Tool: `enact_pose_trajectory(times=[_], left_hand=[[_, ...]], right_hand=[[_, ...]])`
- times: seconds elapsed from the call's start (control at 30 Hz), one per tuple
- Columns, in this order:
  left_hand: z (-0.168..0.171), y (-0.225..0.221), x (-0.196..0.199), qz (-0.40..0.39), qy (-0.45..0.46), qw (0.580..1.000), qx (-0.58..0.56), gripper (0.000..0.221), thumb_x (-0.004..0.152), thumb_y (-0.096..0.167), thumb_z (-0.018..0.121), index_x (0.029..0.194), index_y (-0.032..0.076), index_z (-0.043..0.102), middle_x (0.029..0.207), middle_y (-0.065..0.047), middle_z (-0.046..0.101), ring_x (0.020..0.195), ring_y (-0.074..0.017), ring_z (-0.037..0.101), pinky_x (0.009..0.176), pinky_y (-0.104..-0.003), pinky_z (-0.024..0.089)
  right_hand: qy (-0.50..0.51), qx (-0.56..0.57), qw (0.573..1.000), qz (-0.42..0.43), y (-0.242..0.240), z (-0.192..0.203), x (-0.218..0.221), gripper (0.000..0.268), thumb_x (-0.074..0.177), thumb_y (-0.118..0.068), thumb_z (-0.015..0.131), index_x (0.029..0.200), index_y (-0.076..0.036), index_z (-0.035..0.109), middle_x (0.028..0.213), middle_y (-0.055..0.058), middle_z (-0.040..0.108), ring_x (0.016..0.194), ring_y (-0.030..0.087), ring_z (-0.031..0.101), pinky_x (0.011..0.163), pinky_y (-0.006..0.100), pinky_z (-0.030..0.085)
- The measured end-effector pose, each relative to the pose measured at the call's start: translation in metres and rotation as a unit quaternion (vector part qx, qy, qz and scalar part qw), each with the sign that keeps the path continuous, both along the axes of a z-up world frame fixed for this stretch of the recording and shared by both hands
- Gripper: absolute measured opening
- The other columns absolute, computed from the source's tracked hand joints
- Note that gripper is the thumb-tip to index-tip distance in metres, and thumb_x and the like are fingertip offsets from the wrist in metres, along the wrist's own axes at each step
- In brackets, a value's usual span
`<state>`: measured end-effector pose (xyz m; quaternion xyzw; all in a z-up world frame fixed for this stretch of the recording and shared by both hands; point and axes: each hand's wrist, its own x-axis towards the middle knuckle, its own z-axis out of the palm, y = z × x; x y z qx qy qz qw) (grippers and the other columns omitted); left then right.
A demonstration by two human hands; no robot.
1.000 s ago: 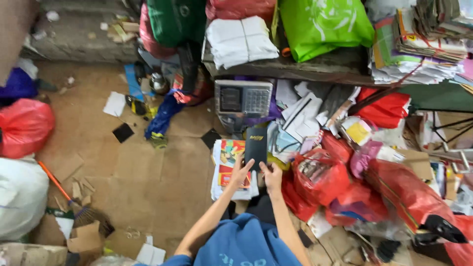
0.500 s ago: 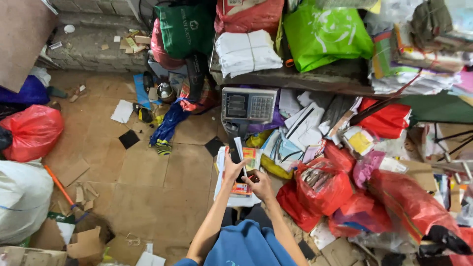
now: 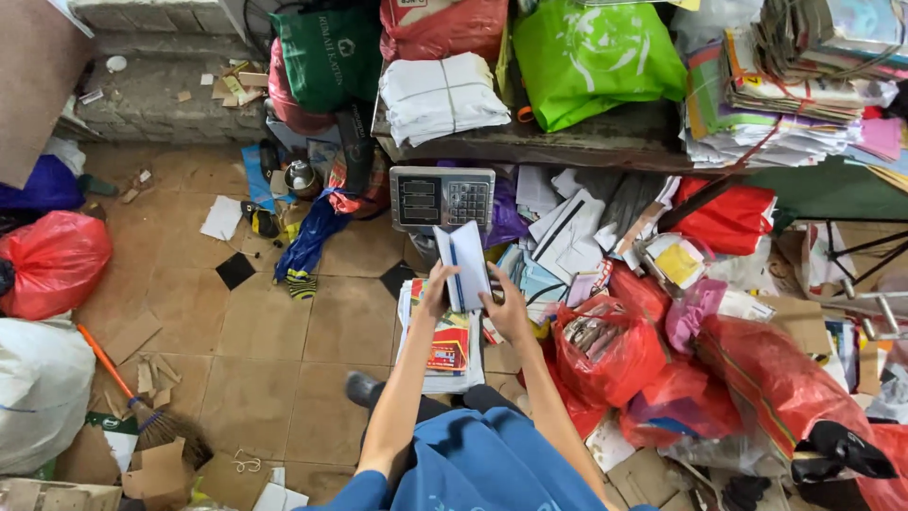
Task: The recorder weighs items on a scale and records information in a notebook.
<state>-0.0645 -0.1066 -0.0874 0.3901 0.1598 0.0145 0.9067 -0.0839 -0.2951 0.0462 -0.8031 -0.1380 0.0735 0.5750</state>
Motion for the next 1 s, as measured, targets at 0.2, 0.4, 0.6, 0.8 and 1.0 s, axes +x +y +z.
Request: enact_pose_trajectory(times=[0.2, 0.4, 0.6, 0.8, 1.0], left_hand=[[0.007, 0.021, 0.058, 0.032, -0.033, 0.999, 0.01, 0.046, 0.084, 0.019, 0.065, 0.126, 0.003, 0.055, 0.104, -0.009, 0.066, 0.093, -0.0226, 0.068, 0.079, -0.037, 0.059], [0.014, 0.025, 0.049, 0.045, -0.11, 0.993, -0.009, 0.039, 0.089, 0.021, 0.066, 0.123, 0.005, 0.056, 0.1, -0.008, 0.061, 0.087, -0.0204, 0.063, 0.074, -0.035, 0.054], [-0.02, 0.03, 0.025, 0.024, -0.065, 0.991, -0.111, 0.039, 0.089, 0.029, 0.066, 0.116, 0.003, 0.059, 0.1, -0.011, 0.063, 0.086, -0.0236, 0.063, 0.074, -0.036, 0.054], [0.039, 0.02, 0.0, -0.013, -0.058, 0.98, -0.189, 0.057, 0.078, 0.028, 0.056, 0.125, -0.003, 0.058, 0.108, -0.017, 0.067, 0.093, -0.0316, 0.065, 0.082, -0.041, 0.057], [0.083, 0.03, -0.016, -0.05, -0.056, 0.979, -0.187, 0.064, 0.07, 0.023, 0.049, 0.126, -0.008, 0.057, 0.112, -0.021, 0.068, 0.098, -0.0336, 0.067, 0.089, -0.041, 0.057]], right_hand=[[-0.394, -0.104, 0.908, -0.094, 0.018, 0.052, 0.009, 0.044, 0.08, 0.002, 0.073, 0.123, -0.003, 0.064, 0.131, 0.021, 0.061, 0.12, 0.041, 0.058, 0.104, 0.048, 0.047], [-0.323, -0.08, 0.943, -0.01, 0.062, 0.063, 0.004, 0.041, 0.081, 0.006, 0.067, 0.121, 0.005, 0.065, 0.124, 0.02, 0.063, 0.115, 0.041, 0.062, 0.098, 0.045, 0.051], [-0.243, -0.137, 0.96, -0.032, 0.066, 0.045, 0.02, 0.024, 0.089, -0.009, 0.069, 0.112, -0.001, 0.07, 0.113, 0.017, 0.065, 0.102, 0.039, 0.067, 0.09, 0.046, 0.055], [-0.195, -0.243, 0.945, -0.096, 0.08, 0.054, 0.012, 0.026, 0.085, -0.011, 0.071, 0.106, 0.005, 0.066, 0.107, 0.025, 0.066, 0.096, 0.042, 0.066, 0.083, 0.049, 0.053], [-0.075, -0.172, 0.981, -0.058, 0.083, 0.07, 0.014, 0.038, 0.085, -0.017, 0.073, 0.118, -0.002, 0.065, 0.095, 0.02, 0.075, 0.089, 0.036, 0.074, 0.084, 0.046, 0.057]])
